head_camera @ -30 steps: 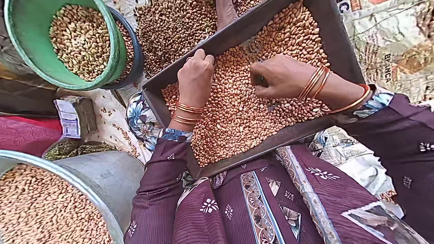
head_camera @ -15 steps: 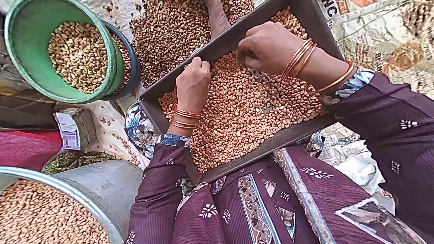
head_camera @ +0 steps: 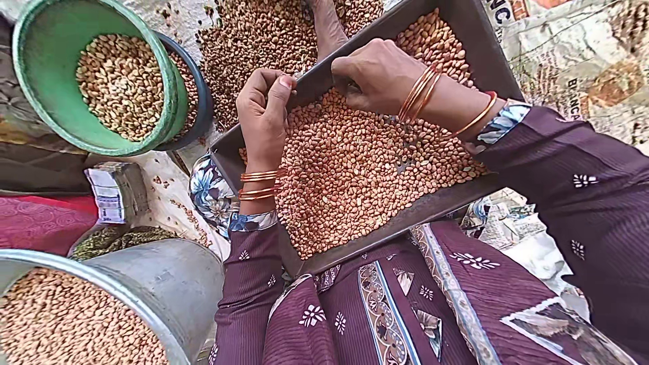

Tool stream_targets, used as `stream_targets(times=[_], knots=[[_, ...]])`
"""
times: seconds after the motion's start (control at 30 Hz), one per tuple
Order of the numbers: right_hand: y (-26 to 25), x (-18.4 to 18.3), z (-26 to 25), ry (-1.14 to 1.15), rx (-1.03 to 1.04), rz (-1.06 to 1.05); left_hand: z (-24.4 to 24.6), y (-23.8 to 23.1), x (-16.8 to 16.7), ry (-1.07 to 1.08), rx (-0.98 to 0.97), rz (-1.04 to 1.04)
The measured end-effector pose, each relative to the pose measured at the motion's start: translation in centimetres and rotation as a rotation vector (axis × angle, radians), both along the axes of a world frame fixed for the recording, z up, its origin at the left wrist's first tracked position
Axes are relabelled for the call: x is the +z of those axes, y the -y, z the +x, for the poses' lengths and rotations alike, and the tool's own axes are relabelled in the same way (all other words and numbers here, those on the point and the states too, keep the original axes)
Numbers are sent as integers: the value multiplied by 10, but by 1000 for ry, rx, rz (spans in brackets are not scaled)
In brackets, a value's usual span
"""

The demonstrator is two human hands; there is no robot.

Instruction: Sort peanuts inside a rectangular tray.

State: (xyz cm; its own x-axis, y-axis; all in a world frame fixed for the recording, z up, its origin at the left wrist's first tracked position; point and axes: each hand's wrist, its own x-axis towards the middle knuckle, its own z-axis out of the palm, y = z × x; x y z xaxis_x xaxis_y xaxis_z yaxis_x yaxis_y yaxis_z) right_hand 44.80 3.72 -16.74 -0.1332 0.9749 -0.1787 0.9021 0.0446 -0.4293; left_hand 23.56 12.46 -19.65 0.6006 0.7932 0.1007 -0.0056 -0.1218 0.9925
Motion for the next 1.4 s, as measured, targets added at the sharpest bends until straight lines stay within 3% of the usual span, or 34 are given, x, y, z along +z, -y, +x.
stream_targets(times=[0.07,0.17,0.3,0.4,0.5,0.63,0.7,0.77,0.9,1.03,1.1,1.17,1.27,1.33,1.4], knots=[[-5,-9,-9,-29,68,106,-1,1,4,73,5,-216],[-15,-23,-27,40,164,205,-5,1,8,147,-26,-376],[-19,-23,-48,221,207,82,-19,0,6,219,-74,-446],[-22,-6,-56,260,127,-99,-35,-1,3,143,-100,-348],[-23,-7,-53,279,128,-141,-50,3,1,-51,-55,-182],[-24,-1,-41,181,121,-218,-84,22,6,-494,-186,295],[-23,5,-30,43,68,-260,-97,37,9,-602,-311,442],[-21,9,-21,-80,-6,-278,-104,47,5,-659,-381,516],[-9,22,-14,-249,-36,-323,-100,52,-7,-686,-326,607],[7,25,-2,-116,73,-296,-98,54,-5,-715,-320,637],[18,27,1,34,95,-296,-99,55,-4,-656,-275,538],[31,34,-1,99,97,-237,-94,58,2,-475,-213,223],[52,45,-16,-134,158,39,-66,68,7,-102,-289,-375],[59,55,-25,-281,200,154,-41,77,12,-43,-375,-573],[67,64,-21,-232,165,190,-19,87,17,-69,-442,-698]])
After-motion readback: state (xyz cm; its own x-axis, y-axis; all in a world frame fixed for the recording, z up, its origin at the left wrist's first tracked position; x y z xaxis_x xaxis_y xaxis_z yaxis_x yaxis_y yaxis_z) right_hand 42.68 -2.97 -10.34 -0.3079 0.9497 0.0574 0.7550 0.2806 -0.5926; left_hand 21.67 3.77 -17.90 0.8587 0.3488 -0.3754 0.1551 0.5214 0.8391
